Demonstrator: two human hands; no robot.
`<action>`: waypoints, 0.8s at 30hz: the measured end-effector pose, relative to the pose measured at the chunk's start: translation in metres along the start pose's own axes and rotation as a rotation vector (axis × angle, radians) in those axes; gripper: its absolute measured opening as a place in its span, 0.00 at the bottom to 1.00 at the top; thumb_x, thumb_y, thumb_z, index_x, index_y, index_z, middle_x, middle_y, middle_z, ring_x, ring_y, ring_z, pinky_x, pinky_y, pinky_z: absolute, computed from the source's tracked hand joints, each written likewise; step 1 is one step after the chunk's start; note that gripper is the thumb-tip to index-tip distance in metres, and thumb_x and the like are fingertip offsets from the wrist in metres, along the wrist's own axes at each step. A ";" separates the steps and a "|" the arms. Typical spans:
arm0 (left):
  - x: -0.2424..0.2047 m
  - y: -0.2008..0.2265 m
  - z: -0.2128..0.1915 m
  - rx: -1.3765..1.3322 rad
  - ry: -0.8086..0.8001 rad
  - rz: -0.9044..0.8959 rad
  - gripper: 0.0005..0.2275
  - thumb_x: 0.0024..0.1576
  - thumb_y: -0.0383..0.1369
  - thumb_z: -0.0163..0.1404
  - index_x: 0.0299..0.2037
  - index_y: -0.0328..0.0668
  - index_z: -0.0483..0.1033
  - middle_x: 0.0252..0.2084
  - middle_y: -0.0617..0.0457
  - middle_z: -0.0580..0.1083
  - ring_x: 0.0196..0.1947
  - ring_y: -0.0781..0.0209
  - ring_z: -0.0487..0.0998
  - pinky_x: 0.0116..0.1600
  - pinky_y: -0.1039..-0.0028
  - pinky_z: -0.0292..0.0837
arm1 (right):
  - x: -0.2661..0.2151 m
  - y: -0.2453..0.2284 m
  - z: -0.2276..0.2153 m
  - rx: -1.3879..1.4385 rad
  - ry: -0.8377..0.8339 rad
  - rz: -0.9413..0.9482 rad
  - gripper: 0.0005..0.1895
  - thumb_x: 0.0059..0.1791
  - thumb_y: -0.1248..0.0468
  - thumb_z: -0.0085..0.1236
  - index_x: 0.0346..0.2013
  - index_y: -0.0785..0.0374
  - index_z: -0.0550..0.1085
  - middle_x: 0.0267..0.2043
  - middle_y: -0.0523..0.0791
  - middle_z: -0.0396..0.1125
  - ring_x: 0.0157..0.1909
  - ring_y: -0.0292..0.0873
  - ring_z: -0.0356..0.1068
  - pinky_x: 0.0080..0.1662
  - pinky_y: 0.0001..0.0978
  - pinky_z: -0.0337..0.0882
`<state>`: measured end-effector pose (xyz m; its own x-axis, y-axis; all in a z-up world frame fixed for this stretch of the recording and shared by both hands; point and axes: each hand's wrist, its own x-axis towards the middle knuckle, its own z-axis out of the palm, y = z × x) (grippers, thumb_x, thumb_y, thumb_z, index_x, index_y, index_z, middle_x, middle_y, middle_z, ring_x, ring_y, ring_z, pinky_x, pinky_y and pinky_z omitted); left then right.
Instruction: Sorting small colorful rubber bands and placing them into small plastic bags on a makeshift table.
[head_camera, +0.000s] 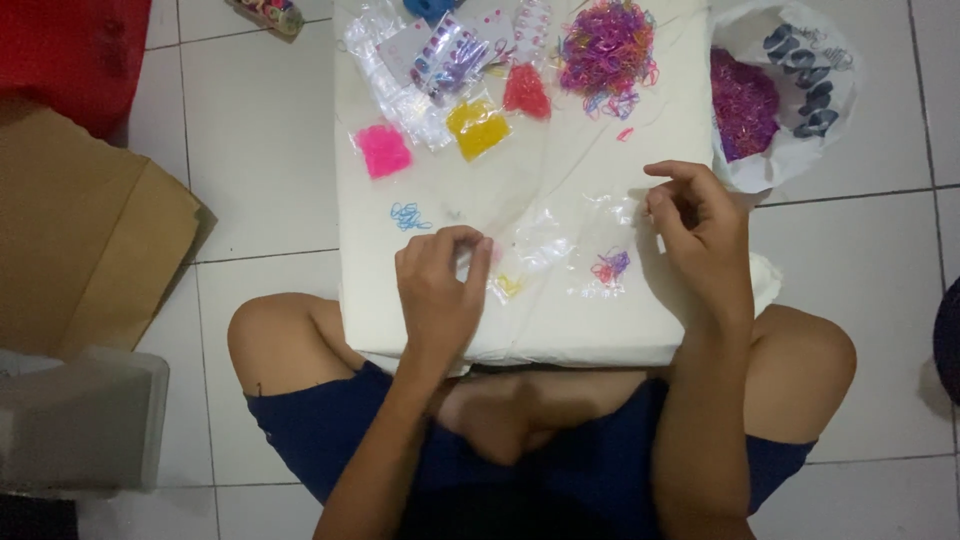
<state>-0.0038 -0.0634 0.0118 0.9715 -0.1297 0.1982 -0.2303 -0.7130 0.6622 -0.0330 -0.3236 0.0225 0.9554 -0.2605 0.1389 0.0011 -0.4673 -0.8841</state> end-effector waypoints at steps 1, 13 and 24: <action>0.003 0.002 -0.004 0.000 0.000 0.001 0.04 0.61 0.36 0.57 0.41 0.48 0.79 0.35 0.54 0.80 0.40 0.55 0.78 0.51 0.62 0.68 | 0.000 0.001 -0.001 0.000 0.001 0.000 0.13 0.59 0.76 0.48 0.57 0.69 0.75 0.37 0.58 0.71 0.36 0.55 0.70 0.41 0.43 0.72; 0.005 -0.005 -0.020 -0.042 -0.072 -0.006 0.11 0.61 0.31 0.57 0.51 0.34 0.80 0.38 0.43 0.82 0.40 0.50 0.81 0.49 0.62 0.75 | -0.002 0.014 0.004 -0.137 -0.025 0.008 0.12 0.53 0.75 0.63 0.51 0.64 0.81 0.39 0.55 0.75 0.35 0.52 0.73 0.38 0.40 0.74; 0.000 -0.011 -0.022 -0.065 -0.067 0.092 0.14 0.60 0.31 0.59 0.54 0.34 0.78 0.41 0.42 0.80 0.44 0.48 0.79 0.52 0.61 0.75 | -0.003 -0.021 -0.002 -0.260 0.021 -0.127 0.10 0.56 0.78 0.62 0.53 0.76 0.77 0.50 0.63 0.69 0.41 0.61 0.73 0.41 0.50 0.75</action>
<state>-0.0028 -0.0401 0.0201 0.9471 -0.2400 0.2129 -0.3197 -0.6498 0.6897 -0.0367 -0.3147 0.0411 0.9460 -0.2029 0.2527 0.0417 -0.6972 -0.7157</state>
